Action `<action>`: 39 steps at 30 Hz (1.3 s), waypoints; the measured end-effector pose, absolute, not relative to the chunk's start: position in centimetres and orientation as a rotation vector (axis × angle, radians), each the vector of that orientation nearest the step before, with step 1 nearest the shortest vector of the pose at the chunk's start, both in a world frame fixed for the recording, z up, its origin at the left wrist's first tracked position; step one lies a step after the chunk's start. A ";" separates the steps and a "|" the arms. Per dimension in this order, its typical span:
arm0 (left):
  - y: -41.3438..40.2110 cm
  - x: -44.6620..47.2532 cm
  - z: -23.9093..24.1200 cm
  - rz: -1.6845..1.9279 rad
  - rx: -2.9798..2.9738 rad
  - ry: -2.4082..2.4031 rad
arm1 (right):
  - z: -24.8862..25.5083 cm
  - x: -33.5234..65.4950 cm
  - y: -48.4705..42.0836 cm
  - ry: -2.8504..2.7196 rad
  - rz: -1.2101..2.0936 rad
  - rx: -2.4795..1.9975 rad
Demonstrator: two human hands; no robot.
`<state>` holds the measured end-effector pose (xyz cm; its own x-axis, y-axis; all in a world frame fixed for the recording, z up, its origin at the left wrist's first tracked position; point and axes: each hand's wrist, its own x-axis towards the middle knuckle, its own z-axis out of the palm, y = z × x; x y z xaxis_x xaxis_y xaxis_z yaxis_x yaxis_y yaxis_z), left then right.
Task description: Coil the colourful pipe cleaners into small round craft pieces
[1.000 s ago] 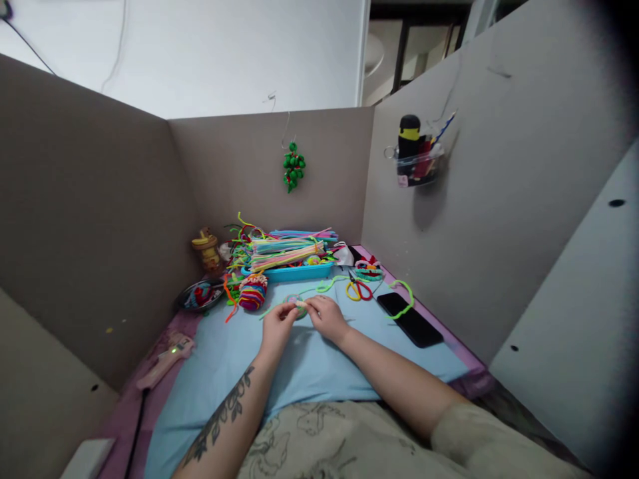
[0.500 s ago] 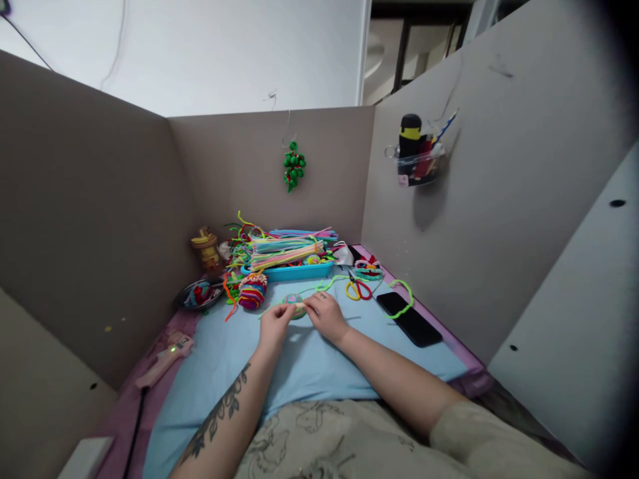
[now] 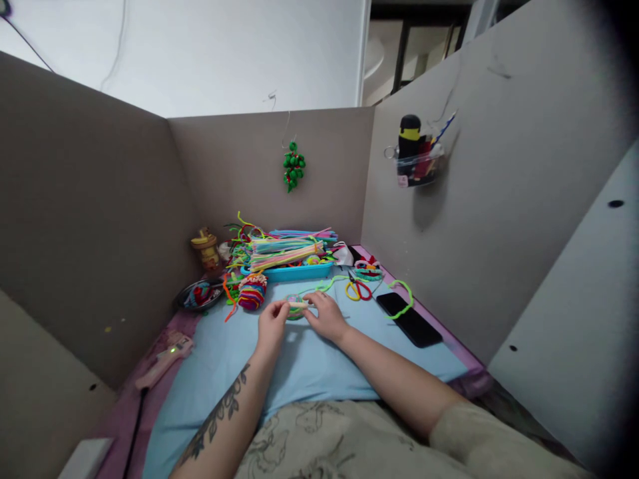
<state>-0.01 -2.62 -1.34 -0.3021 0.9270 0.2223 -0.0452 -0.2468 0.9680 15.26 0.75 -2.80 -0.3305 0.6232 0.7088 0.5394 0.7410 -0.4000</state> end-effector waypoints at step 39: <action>-2.6 0.1 -1.4 1.714 1.110 1.009 | -2.6 14.9 0.0 -2.039 0.145 -0.803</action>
<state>0.09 -2.58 -1.41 -0.2574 0.9283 0.2683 -0.2161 -0.3260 0.9204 14.92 -0.01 -2.62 -0.3735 0.5919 0.7143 0.4850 0.7810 -0.3935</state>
